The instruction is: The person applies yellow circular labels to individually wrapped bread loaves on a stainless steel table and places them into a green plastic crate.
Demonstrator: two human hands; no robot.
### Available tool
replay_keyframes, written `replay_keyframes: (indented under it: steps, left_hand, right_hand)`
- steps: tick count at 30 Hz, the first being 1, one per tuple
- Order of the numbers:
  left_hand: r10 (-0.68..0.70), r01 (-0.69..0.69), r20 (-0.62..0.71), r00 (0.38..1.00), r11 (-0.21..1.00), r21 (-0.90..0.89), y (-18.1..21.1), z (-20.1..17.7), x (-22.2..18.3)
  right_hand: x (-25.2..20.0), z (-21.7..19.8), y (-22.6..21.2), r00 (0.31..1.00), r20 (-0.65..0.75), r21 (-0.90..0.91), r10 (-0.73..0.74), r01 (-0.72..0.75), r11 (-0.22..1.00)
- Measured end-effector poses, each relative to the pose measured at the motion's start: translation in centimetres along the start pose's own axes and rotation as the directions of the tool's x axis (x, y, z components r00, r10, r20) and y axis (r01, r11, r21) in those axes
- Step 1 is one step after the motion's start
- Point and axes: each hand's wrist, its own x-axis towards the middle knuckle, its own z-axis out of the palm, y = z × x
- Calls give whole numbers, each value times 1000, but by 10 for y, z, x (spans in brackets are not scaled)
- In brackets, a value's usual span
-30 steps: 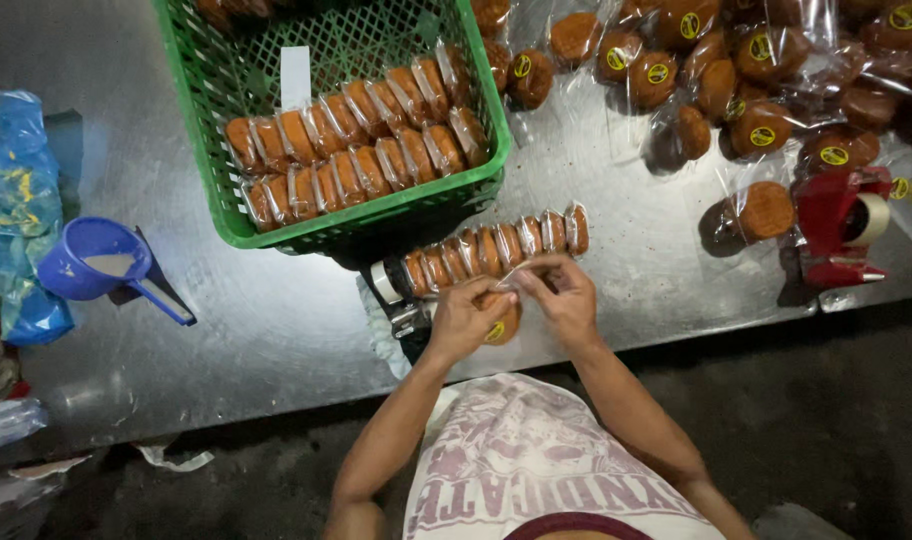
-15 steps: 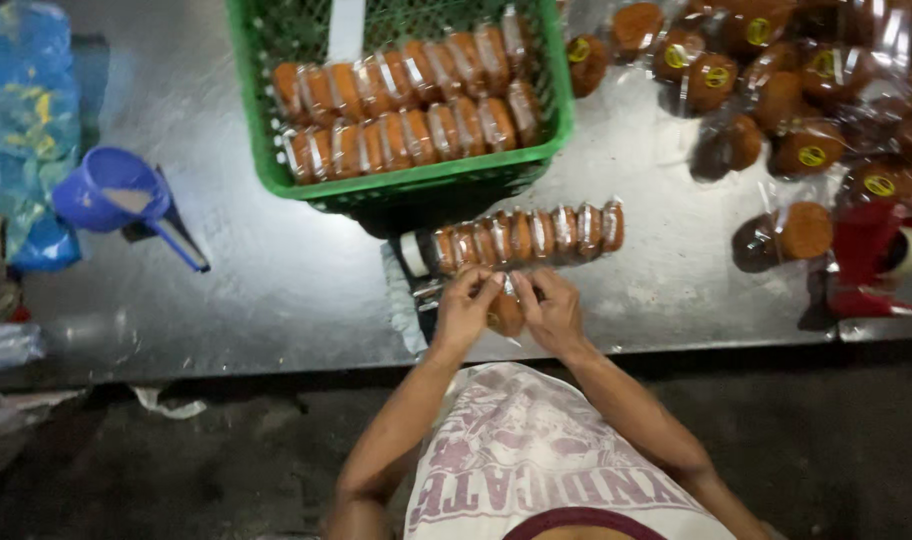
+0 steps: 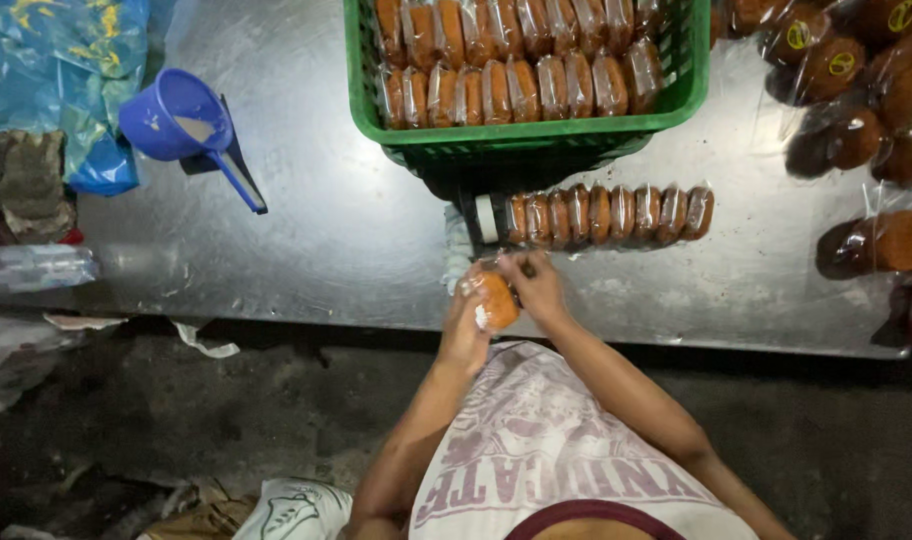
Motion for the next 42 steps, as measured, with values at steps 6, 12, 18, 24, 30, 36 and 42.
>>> replay_keyframes:
  steps: [6, 12, 18, 24, 30, 36, 42]
  left_hand:
    - [89, -73, -94, 992, 984, 161, 26, -37, 6]
    - [6, -14, 35, 999, 971, 239, 55, -26, 10]
    - [-95, -77, 237, 967, 775, 627, 31, 8, 22]
    - [-314, -1, 365, 876, 757, 653, -11, 27, 41]
    - [-591, 452, 233, 772, 769, 452, -28, 52, 54]
    - [-475, 338, 277, 835, 841, 423, -50, 80, 80]
    - [-61, 86, -61, 996, 648, 757, -97, 78, 133]
  right_hand:
    - [14, 15, 20, 966, 29, -192, -255, 256, 947]
    - [-3, -35, 33, 910, 285, -195, -302, 363, 911]
    - [-27, -87, -30, 898, 325, -30, -297, 324, 946]
    - [-32, -124, -71, 934, 284, -151, -216, 266, 952]
    - [-42, -167, -50, 870, 159, -69, -467, 482, 874]
    - [-40, -195, -1, 912, -166, -141, -375, 354, 924]
    - [39, -242, 51, 469, -733, -373, -492, 328, 868]
